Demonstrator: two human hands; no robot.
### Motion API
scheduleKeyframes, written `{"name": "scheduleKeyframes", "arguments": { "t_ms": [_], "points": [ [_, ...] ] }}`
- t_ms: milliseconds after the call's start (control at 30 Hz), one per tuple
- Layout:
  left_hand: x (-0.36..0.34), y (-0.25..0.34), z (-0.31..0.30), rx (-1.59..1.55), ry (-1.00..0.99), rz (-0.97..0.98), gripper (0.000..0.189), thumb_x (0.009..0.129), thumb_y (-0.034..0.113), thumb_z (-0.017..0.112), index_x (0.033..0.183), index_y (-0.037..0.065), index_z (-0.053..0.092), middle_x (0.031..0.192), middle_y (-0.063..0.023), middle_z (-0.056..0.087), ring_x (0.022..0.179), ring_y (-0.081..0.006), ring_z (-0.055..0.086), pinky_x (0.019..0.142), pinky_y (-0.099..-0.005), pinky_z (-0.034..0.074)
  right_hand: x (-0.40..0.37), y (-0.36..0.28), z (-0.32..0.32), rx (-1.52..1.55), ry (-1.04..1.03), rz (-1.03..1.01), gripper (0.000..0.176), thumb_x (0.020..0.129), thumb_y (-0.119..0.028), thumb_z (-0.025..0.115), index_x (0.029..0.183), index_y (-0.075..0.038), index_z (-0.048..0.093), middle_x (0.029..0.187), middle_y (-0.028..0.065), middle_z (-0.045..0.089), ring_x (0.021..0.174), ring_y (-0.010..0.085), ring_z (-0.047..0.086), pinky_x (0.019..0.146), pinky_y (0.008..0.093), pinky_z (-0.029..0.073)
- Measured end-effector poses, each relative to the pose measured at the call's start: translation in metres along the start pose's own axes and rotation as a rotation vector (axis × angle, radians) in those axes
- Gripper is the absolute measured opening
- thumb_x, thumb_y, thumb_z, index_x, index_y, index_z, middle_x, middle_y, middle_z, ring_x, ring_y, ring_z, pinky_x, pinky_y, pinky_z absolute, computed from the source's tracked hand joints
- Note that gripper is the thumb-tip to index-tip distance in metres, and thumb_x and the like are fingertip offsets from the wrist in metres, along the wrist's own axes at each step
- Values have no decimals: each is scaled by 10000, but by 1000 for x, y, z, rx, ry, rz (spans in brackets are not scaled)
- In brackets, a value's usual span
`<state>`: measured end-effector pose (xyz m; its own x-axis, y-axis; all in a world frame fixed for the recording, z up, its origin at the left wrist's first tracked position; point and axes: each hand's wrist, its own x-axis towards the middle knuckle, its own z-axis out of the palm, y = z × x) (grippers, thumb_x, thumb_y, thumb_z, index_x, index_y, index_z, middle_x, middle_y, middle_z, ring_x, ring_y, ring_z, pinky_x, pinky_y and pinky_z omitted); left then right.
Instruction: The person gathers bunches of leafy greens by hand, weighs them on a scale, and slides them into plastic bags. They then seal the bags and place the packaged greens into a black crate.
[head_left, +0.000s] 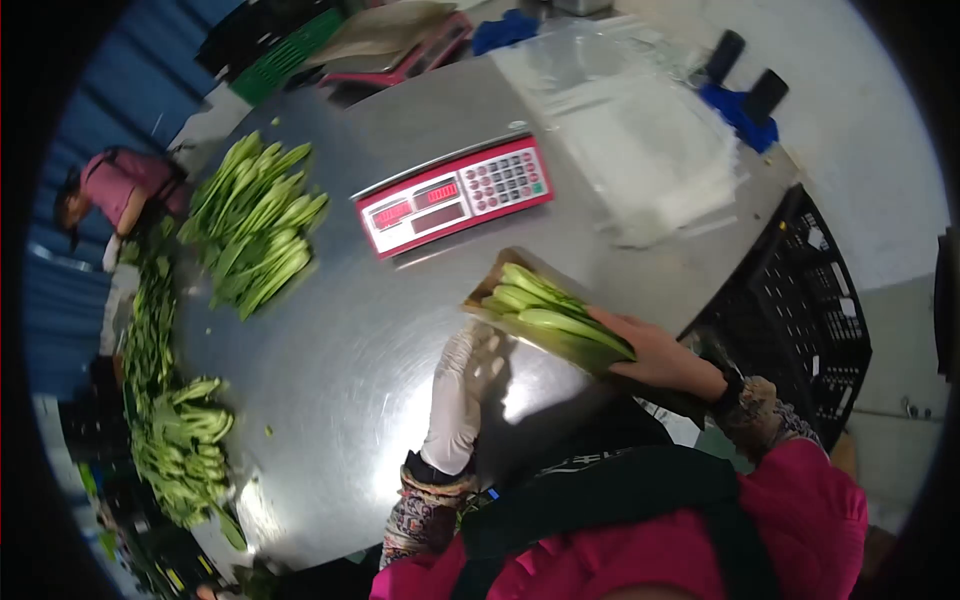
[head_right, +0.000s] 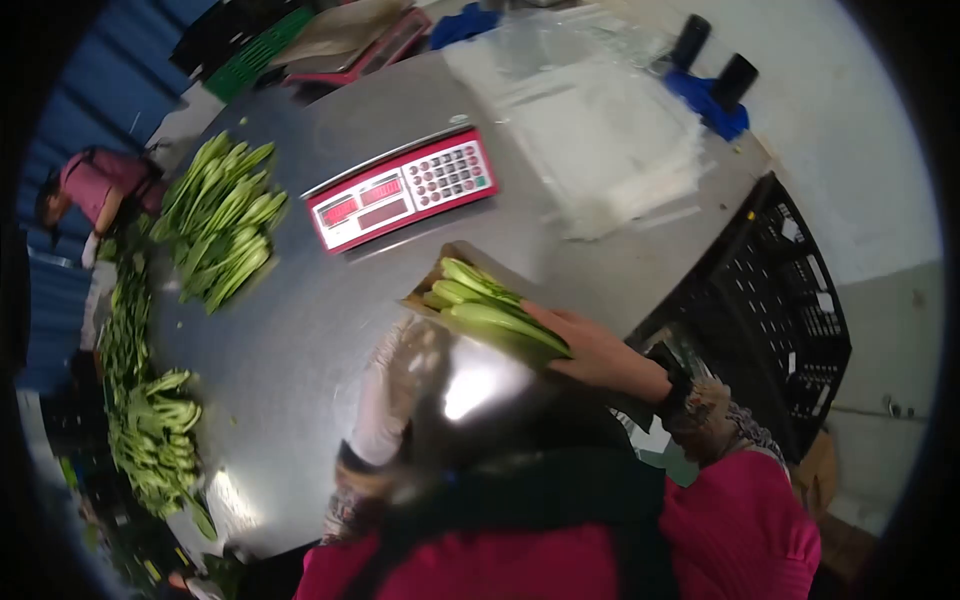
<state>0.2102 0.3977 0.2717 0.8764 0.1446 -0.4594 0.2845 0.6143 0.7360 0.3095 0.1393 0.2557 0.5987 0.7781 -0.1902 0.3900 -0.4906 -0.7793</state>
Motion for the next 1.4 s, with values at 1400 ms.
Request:
{"name": "scheduleKeyframes", "arguments": {
  "t_ms": [1400],
  "points": [
    [93,-126,268,1520,-1126,1441,320,701,201,626,968,27,606,1070,-117,591,1077,-265,538,989,-428,388,-14,124,-109,285,766,53,578,776,21,613,1321,-78,451,1119,219,579,1026,387,561,846,387,465]
  ]
}}
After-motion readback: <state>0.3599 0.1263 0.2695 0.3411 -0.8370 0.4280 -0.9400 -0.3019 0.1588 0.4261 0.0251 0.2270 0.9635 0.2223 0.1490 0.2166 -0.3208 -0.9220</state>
